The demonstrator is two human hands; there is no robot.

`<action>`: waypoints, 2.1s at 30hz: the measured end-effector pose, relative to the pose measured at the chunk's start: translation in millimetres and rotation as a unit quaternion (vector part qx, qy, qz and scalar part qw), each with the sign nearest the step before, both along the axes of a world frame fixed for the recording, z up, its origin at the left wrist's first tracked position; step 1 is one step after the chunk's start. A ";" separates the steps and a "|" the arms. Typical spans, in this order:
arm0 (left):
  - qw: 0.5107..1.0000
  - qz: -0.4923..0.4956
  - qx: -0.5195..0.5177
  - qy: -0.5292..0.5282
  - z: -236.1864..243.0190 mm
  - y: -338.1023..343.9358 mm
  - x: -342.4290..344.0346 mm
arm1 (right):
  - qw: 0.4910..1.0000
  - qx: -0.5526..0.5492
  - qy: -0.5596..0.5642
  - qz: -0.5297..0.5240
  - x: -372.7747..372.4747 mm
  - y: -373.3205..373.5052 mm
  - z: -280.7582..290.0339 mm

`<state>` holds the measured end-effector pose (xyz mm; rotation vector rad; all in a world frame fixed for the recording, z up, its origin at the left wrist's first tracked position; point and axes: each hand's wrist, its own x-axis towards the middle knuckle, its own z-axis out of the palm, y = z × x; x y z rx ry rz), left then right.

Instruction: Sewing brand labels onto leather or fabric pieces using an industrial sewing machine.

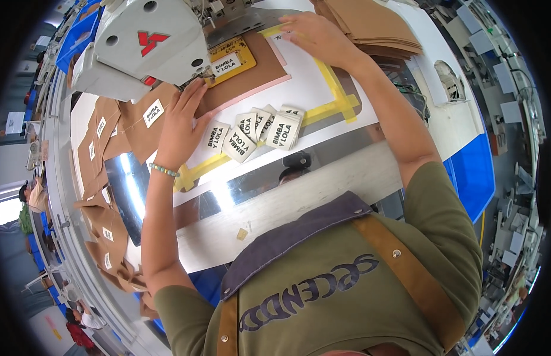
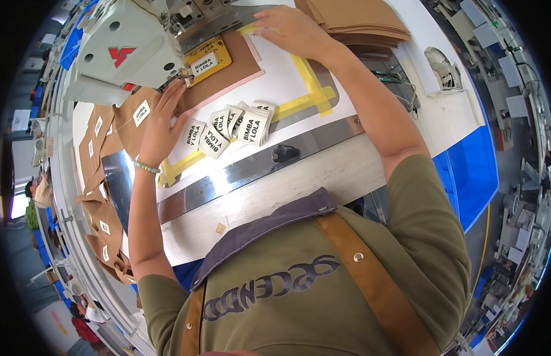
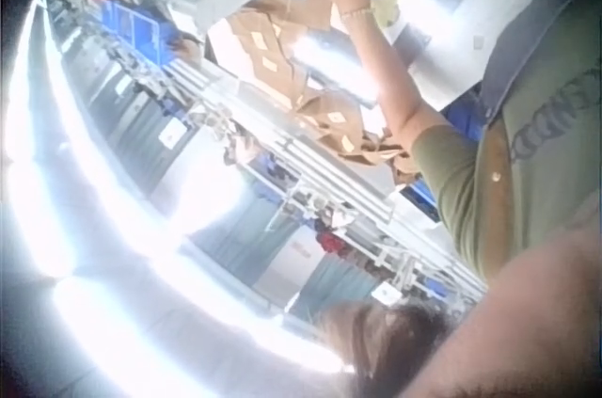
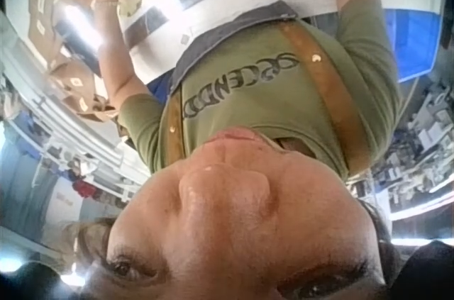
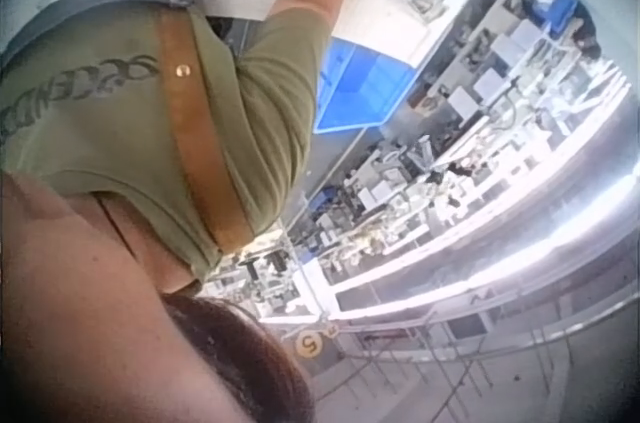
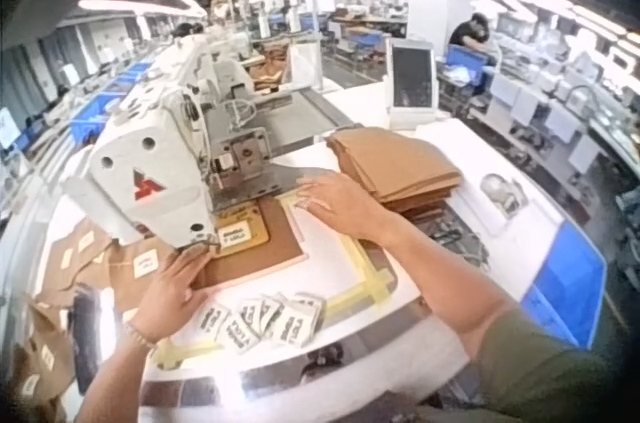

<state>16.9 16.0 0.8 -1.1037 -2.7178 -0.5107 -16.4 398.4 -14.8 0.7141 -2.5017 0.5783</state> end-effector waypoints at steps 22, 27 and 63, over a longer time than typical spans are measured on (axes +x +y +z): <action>0.999 -0.048 0.013 0.017 -9.3 -6.2 -25.5 | 0.997 0.013 -0.072 0.016 -15.2 -2.6 -9.0; 0.999 -0.048 0.014 0.017 -8.4 -5.4 -25.2 | 0.997 0.002 -0.080 0.025 -16.5 -0.5 -8.6; 0.990 0.082 0.053 -0.103 -16.0 -82.6 -48.4 | 0.991 0.041 -0.002 0.128 2.7 -39.1 -15.5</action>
